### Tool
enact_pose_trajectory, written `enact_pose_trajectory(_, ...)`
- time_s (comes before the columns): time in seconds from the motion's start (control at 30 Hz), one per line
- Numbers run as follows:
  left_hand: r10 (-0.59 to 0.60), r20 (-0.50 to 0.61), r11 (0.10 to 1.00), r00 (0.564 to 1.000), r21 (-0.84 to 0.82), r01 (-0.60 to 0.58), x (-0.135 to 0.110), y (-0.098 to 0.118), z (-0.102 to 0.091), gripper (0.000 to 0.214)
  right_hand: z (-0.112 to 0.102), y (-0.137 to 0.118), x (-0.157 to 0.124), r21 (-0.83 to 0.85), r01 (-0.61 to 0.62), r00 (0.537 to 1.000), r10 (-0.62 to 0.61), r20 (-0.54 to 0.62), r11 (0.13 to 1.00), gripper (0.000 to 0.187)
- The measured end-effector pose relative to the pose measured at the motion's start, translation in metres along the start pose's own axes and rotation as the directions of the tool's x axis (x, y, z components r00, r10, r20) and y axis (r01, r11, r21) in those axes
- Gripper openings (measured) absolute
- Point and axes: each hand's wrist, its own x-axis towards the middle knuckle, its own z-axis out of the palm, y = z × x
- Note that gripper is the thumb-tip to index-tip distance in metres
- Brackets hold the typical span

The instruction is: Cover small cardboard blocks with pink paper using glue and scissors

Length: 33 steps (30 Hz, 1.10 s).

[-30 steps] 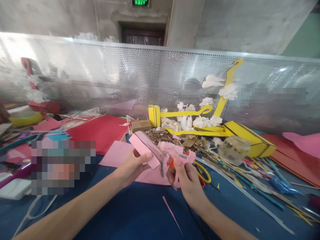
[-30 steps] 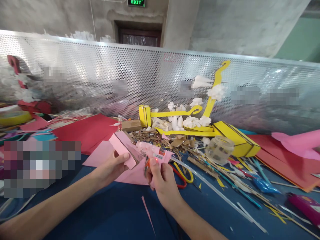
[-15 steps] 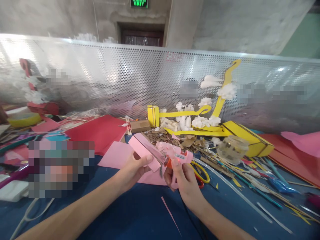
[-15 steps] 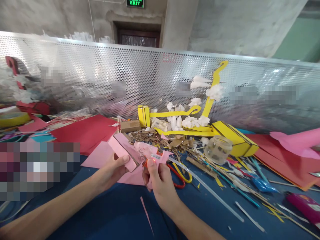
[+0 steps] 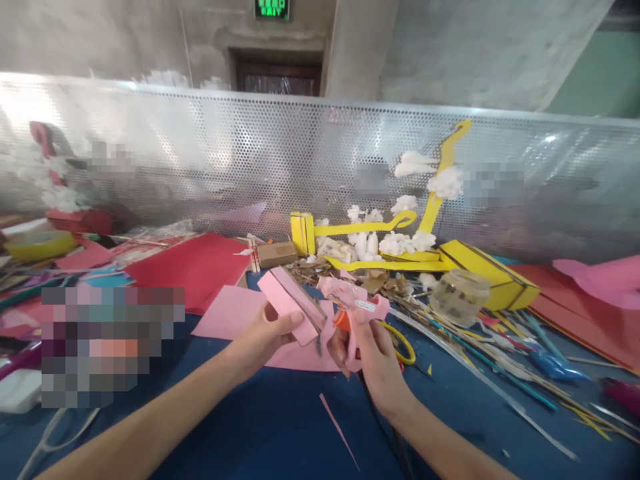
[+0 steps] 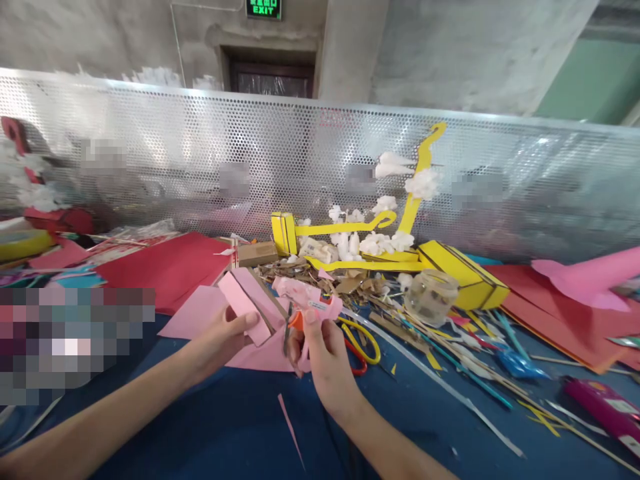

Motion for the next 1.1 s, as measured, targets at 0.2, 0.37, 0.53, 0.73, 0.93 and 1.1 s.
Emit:
enact_pose_trajectory(0.2, 0.047, -0.130, 0.995, 0.990, 0.088, -0.036, 0.003, 0.006, -0.006, 0.055, 0.000, 0.003, 0.004, 0.223, -0.080, 0.996, 0.086, -0.015, 0.971, 0.066)
enact_pose_trajectory(0.37, 0.055, -0.141, 0.996, 0.989, 0.081, -0.044, 0.004, 0.008, -0.009, 0.055, -0.002, 0.001, 0.005, 0.289, -0.155, 0.983, 0.176, -0.048, 0.945, 0.059)
enact_pose_trajectory(0.53, 0.056, -0.129, 0.996, 0.990, 0.077, -0.046, 0.005, 0.006, -0.011, 0.055, -0.002, 0.002, 0.006, 0.228, -0.180, 0.971, 0.209, -0.112, 0.957, 0.061)
enact_pose_trajectory(0.73, 0.060, -0.124, 0.996, 0.990, 0.079, -0.050, 0.005, 0.006, -0.011, 0.055, -0.004, 0.007, 0.011, 0.129, -0.187, 0.951, 0.212, -0.225, 0.974, 0.062)
enact_pose_trajectory(0.93, 0.031, -0.110, 0.998, 0.993, 0.053, -0.026, 0.004, 0.005, -0.008, 0.056, -0.007, 0.008, 0.012, 0.083, -0.179, 0.947, 0.195, -0.254, 0.980, 0.064)
enact_pose_trajectory(1.1, 0.011, -0.020, 0.999, 1.000, -0.030, -0.011, 0.004, 0.004, -0.008, 0.060, -0.004, 0.002, 0.006, 0.033, -0.066, 0.990, 0.070, -0.126, 0.997, 0.056)
